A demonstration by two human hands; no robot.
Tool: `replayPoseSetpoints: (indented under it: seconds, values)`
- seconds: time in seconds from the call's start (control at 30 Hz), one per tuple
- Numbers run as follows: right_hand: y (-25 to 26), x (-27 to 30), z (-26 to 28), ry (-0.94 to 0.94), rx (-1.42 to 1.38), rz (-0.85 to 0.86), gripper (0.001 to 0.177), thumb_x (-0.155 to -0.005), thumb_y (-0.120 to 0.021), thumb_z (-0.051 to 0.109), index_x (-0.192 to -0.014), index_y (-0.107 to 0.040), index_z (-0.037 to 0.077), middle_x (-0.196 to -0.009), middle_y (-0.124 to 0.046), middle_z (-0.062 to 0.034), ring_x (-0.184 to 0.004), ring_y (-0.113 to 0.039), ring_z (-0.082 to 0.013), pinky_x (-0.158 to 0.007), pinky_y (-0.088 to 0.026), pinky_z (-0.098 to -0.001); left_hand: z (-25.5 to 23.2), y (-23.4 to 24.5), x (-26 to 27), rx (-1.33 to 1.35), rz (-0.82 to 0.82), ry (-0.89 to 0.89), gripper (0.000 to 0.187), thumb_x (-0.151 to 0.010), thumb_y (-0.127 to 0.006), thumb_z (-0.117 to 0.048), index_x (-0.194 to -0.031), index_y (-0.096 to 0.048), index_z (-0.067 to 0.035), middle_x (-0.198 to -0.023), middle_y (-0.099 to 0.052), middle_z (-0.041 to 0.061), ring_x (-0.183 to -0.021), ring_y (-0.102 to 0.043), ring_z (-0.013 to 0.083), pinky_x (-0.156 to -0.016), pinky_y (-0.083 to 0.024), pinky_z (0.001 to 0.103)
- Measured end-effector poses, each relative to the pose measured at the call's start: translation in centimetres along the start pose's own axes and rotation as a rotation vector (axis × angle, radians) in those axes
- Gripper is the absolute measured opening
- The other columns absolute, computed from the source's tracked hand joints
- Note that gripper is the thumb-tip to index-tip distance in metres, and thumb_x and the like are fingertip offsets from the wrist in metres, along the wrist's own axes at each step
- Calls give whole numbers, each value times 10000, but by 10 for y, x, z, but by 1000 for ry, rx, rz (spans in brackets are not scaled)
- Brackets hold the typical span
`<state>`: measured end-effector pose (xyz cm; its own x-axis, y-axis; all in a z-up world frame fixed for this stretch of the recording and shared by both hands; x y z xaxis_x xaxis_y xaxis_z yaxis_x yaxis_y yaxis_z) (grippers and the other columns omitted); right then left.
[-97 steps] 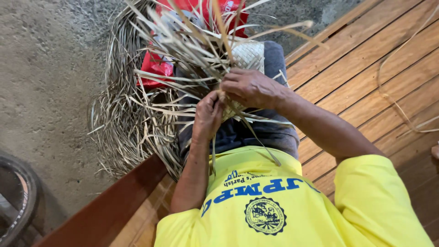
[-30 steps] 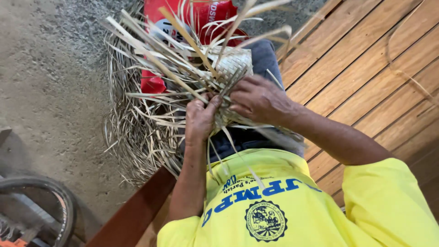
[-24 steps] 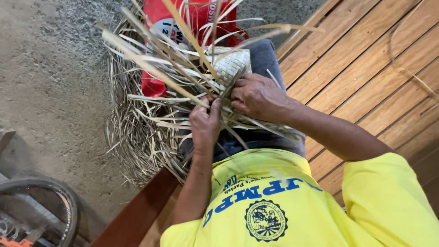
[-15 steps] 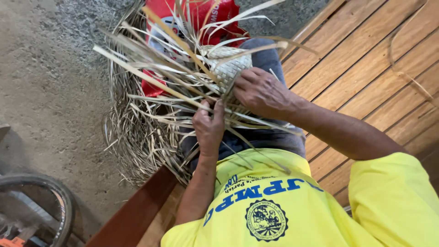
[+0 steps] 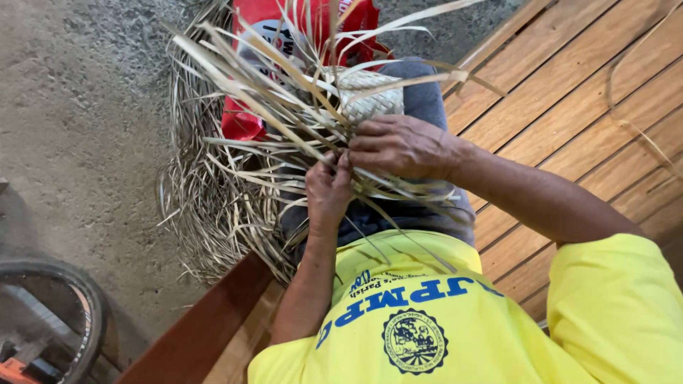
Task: Weaving dried plant fibers together to create a basket or mat
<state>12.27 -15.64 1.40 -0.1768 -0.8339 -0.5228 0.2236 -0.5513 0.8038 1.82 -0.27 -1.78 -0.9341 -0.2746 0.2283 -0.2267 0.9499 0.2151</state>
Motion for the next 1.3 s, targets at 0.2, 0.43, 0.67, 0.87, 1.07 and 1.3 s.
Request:
replayPoseSetpoints:
  seconds: [0.2, 0.43, 0.67, 0.87, 1.07, 1.3]
  values:
    - [-19, -3, -21, -90, -111, 77, 210, -1078, -527, 241, -1020, -629, 67, -876, -578, -114, -891, -619, -347, -790, -536, -446, -4, 4, -5, -15, 79, 60, 242, -1061, -477, -65, -981, -683, 33, -750, -682, 179, -695, -644, 248, -656, -527, 495]
    - [-42, 3, -29, -113, -12, 50, 304, -1047, -567, 377, -890, -567, 116, -812, -507, -55, -818, -598, -287, -710, -531, -393, -12, 8, -2, -146, 35, -111, 210, -1024, -556, -76, -1130, -709, 20, -659, -657, 210, -617, -678, 350, -652, -609, 522]
    - [-13, -2, -34, -176, -282, 107, 203, -1051, -536, 249, -982, -607, 71, -849, -575, -127, -835, -624, -394, -715, -539, -487, 37, 11, -2, 84, 57, 56, 251, -1014, -616, -198, -1194, -737, -73, -838, -743, 167, -725, -688, 242, -696, -597, 545]
    - [-13, 5, -31, -136, -315, 178, 149, -1035, -572, 262, -1095, -676, 174, -986, -583, -97, -911, -604, -376, -755, -530, -489, 33, 7, -12, 224, 87, 169, 162, -972, -681, -192, -1021, -775, -70, -765, -722, 115, -709, -651, 184, -711, -583, 457]
    - [-20, 7, -26, -157, -286, 182, 206, -1062, -535, 371, -1077, -683, 228, -1003, -612, -63, -891, -610, -345, -745, -541, -469, 43, 7, -10, 284, 81, 123, 178, -1021, -631, -149, -951, -731, -19, -713, -668, 152, -687, -600, 204, -668, -519, 460]
    - [-21, -2, -25, -211, -277, 52, 299, -1084, -449, 435, -1079, -664, 228, -948, -596, -22, -889, -614, -288, -746, -534, -406, 42, 6, -10, 195, -9, 200, 180, -975, -645, -188, -903, -758, -68, -653, -660, 88, -617, -561, 127, -617, -522, 371]
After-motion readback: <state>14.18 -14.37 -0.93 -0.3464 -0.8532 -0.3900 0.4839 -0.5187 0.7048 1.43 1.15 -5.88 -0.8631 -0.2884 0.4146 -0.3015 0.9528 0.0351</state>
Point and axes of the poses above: each hand's wrist, its own x-axis away from the middle knuckle, its own y-axis out of the back of the hand, z = x × y, the point moved 2 cm from there along -x, towards the middle knuckle
